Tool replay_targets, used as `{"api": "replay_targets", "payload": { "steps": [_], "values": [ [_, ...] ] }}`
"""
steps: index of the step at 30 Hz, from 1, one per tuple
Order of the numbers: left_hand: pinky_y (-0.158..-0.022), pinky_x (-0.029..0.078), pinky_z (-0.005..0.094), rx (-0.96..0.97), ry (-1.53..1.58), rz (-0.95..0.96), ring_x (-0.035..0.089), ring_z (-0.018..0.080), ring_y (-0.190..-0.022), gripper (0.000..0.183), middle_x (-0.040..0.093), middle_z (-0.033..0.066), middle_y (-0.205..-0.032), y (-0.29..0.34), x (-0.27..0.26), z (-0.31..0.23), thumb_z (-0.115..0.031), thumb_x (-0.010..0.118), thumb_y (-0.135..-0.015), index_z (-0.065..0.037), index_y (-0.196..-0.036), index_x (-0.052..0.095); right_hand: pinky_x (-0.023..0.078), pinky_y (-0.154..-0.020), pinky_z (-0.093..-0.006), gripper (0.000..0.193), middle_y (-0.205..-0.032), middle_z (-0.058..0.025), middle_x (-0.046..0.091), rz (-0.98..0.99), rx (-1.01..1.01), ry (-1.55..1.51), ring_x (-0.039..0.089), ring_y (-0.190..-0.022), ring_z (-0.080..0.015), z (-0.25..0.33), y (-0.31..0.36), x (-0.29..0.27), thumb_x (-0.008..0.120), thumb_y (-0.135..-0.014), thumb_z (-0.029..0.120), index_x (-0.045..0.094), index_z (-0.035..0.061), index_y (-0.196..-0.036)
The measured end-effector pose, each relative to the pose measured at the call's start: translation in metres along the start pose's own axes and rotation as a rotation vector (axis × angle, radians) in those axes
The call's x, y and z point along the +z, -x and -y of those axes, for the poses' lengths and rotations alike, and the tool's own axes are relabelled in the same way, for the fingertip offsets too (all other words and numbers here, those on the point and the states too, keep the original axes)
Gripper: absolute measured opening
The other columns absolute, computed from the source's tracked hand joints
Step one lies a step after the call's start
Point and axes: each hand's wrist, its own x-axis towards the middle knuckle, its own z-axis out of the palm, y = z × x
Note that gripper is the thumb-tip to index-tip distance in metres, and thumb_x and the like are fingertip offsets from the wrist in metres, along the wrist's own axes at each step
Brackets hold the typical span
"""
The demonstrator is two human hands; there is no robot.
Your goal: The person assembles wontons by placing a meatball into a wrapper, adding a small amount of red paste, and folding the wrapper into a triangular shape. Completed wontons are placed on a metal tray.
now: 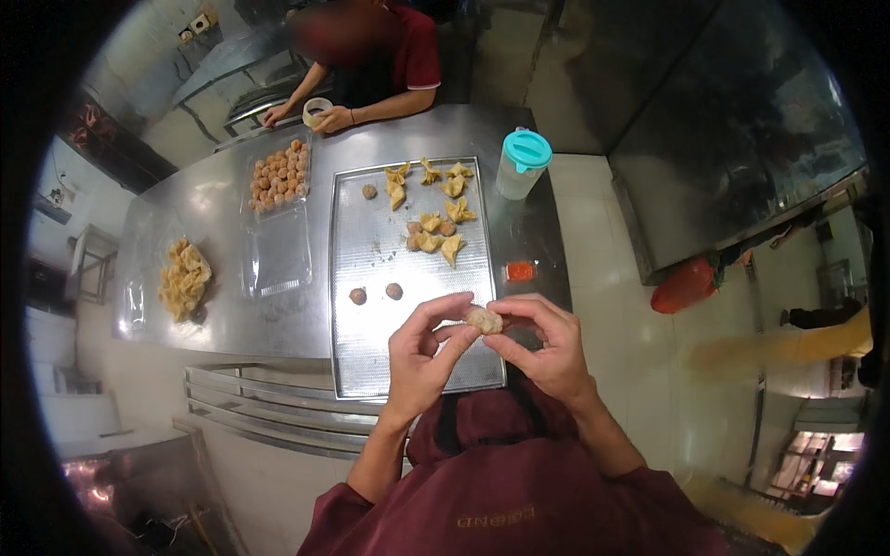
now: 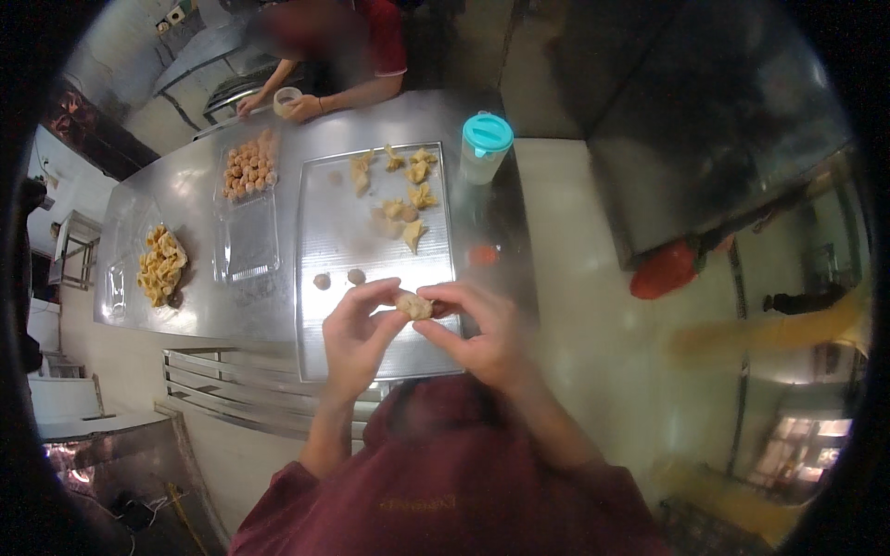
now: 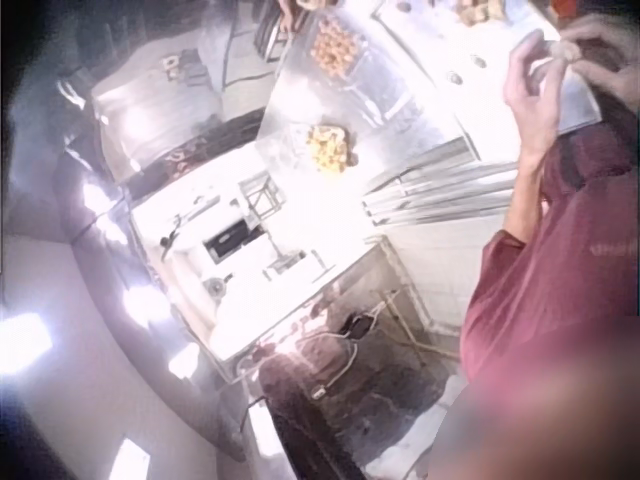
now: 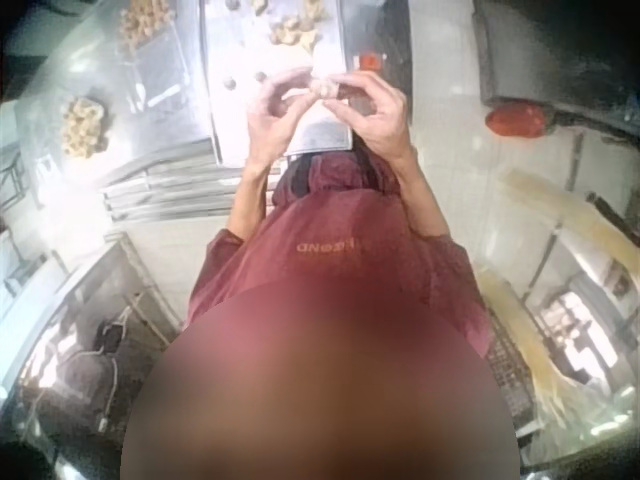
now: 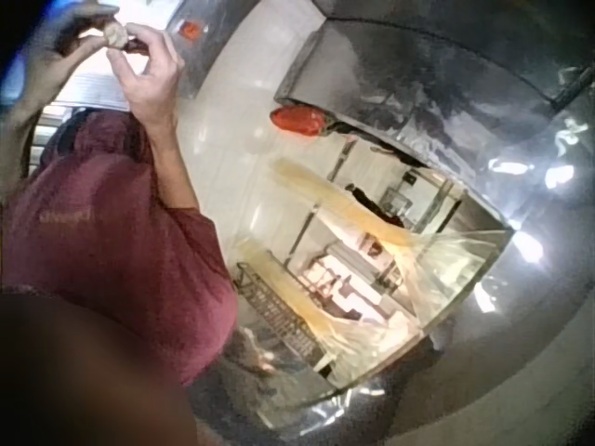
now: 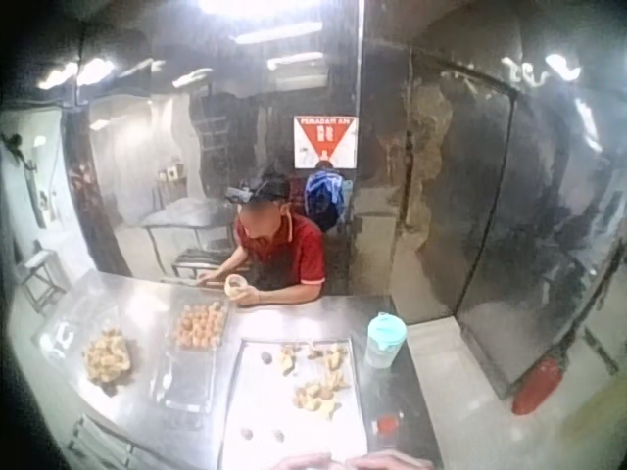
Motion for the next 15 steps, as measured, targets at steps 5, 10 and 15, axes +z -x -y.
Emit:
{"api": "replay_targets", "payload": {
  "steps": [5, 10, 15],
  "values": [
    [-0.105, 0.061, 0.0349, 0.013, 0.031, -0.013, 0.068, 0.0235, -0.126, 0.042, 0.067, 0.0168, -0.135, 0.0008, 0.0026, 0.0021, 0.007, 0.073, -0.1, 0.007, -0.141, 0.061, 0.062, -0.094, -0.0299, 0.033, -0.117, -0.0103, 0.074, 0.014, 0.08, -0.042, 0.074, -0.106, -0.0157, 0.0012, -0.0003, 0.0007, 0.082, -0.094, 0.0, 0.073, -0.0034, -0.125],
    [-0.103, 0.062, 0.0356, -0.005, 0.073, 0.003, 0.07, 0.0239, -0.124, 0.049, 0.068, 0.0181, -0.133, 0.0013, 0.0041, 0.0027, 0.008, 0.075, -0.098, 0.006, -0.143, 0.058, 0.062, -0.092, -0.03, 0.031, -0.117, -0.0107, 0.074, -0.013, 0.049, -0.019, 0.074, -0.103, -0.0156, -0.0026, 0.0002, -0.0001, 0.082, -0.092, 0.0, 0.074, -0.0034, -0.121],
    [-0.102, 0.063, 0.0357, -0.002, 0.061, 0.003, 0.071, 0.0238, -0.121, 0.049, 0.07, 0.0182, -0.127, -0.0007, 0.0068, 0.0019, 0.009, 0.076, -0.096, 0.006, -0.142, 0.059, 0.063, -0.088, -0.0303, 0.03, -0.112, -0.011, 0.075, -0.027, 0.016, 0.071, 0.076, -0.099, -0.0164, -0.0001, 0.0001, -0.0011, 0.083, -0.087, 0.001, 0.075, -0.003, -0.116]
  ]
}}
